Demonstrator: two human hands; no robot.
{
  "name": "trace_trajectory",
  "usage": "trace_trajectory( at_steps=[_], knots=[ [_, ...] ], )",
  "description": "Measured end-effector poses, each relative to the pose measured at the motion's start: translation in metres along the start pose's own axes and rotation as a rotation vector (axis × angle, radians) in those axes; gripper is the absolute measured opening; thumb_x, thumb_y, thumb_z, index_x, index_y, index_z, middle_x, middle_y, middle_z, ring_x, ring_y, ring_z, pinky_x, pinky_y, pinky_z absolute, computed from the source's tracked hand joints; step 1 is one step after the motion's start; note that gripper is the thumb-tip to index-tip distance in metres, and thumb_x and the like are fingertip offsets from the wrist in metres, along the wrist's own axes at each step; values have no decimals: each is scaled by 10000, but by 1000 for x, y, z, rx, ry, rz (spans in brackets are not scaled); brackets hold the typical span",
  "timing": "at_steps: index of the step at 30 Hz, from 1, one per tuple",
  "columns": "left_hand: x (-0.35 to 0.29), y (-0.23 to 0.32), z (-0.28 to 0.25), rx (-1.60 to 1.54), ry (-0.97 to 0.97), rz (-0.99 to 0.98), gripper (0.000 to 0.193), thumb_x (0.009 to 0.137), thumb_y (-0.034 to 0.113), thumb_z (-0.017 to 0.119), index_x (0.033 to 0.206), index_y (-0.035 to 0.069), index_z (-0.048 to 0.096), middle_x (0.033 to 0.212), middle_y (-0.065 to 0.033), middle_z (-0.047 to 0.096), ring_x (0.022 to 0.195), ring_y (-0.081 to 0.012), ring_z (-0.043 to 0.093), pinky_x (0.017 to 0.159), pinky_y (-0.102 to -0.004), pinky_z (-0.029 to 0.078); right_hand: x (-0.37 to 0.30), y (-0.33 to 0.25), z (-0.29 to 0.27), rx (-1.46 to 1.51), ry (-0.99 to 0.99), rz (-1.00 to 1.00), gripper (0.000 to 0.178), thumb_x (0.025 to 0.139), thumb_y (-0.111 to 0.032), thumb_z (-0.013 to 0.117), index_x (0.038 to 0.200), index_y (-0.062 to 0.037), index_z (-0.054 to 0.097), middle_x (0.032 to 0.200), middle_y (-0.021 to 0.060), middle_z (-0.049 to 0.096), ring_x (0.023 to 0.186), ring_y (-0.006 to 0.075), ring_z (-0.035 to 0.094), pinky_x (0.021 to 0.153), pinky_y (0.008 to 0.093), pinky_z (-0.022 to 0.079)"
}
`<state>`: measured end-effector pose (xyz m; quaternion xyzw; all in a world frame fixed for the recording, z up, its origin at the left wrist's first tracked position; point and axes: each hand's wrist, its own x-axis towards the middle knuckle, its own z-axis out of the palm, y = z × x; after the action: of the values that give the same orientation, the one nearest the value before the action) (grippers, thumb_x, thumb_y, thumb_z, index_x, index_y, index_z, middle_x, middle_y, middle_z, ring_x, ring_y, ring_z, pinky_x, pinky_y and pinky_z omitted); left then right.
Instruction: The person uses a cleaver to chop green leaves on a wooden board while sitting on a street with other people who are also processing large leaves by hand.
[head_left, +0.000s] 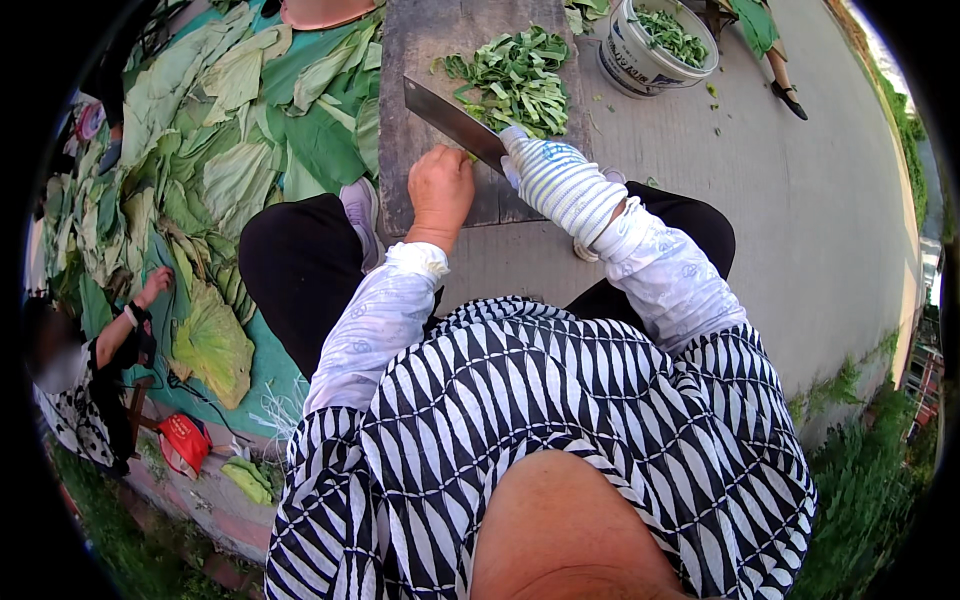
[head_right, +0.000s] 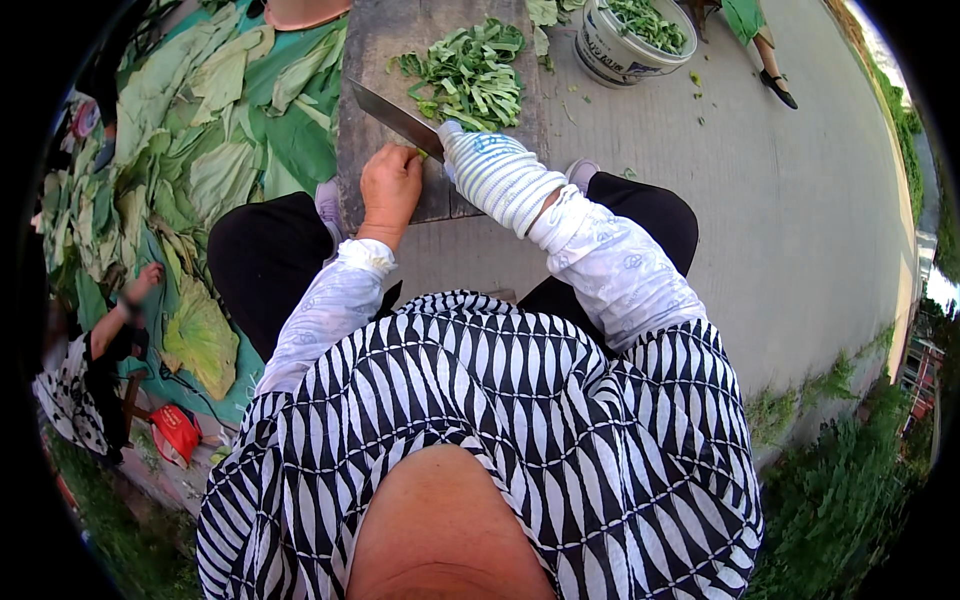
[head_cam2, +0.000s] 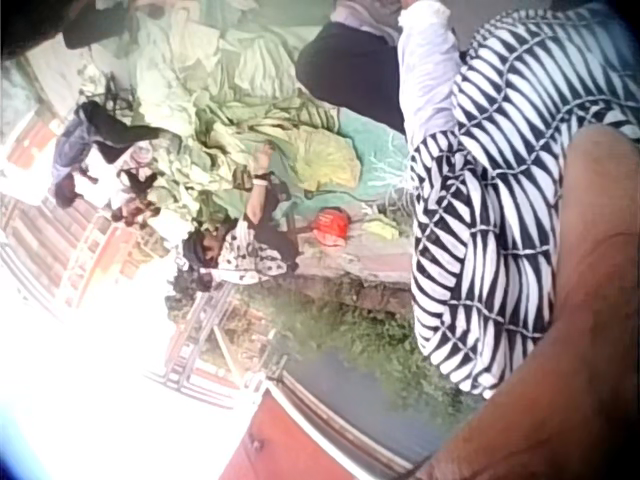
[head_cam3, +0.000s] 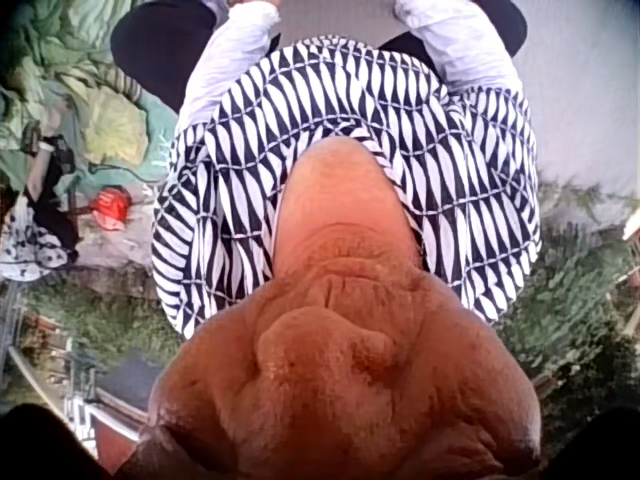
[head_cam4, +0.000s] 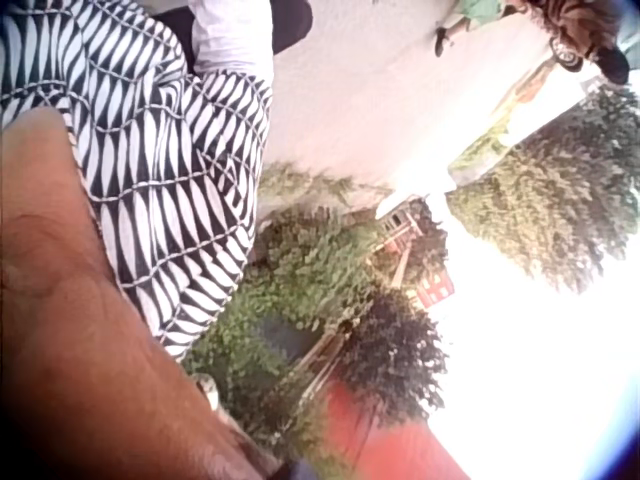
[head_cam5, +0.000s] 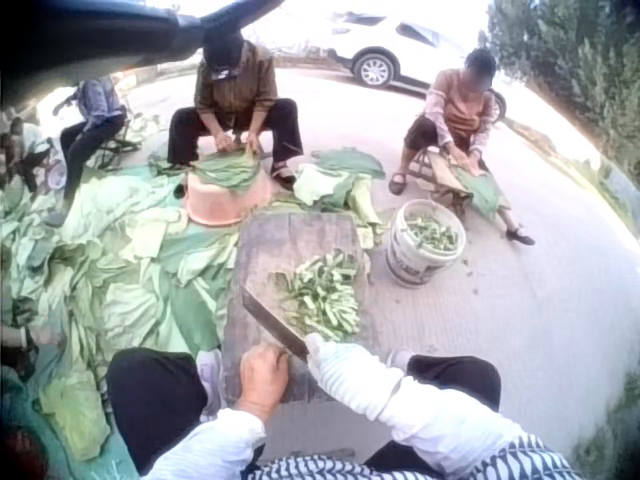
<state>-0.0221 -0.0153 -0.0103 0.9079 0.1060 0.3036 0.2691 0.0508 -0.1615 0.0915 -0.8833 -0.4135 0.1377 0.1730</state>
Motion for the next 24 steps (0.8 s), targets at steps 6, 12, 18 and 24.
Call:
trace_trajectory(
  at_steps=[6,12,18,24],
  knots=[
    [-1,-1,0,7,3,-6,28,702,96,634,689,71,633,727,-93,589,711,-303,584,645,-419,453,4,-2,3,-47,-16,-27,169,861,-164,528,947,-22,497,698,214,610,669,395,608,571,479,465],
    [3,5,1,8,-15,-26,32,700,102,628,692,73,637,730,-94,597,715,-300,590,656,-423,457,28,-8,5,-67,10,-76,183,850,-103,458,979,22,492,773,247,625,754,385,634,623,455,494],
    [0,0,0,33,-17,-30,33,703,95,617,703,74,643,729,-95,599,715,-302,592,652,-418,460,8,0,-1,-64,-24,-115,180,827,-120,534,961,-4,501,682,214,609,656,380,622,556,451,482],
    [3,5,0,53,-62,-52,27,702,92,619,704,74,639,735,-97,596,726,-307,589,651,-423,453,33,-5,15,-95,8,-143,205,852,-155,508,974,7,477,710,225,622,673,381,626,565,452,488]
  ],
)
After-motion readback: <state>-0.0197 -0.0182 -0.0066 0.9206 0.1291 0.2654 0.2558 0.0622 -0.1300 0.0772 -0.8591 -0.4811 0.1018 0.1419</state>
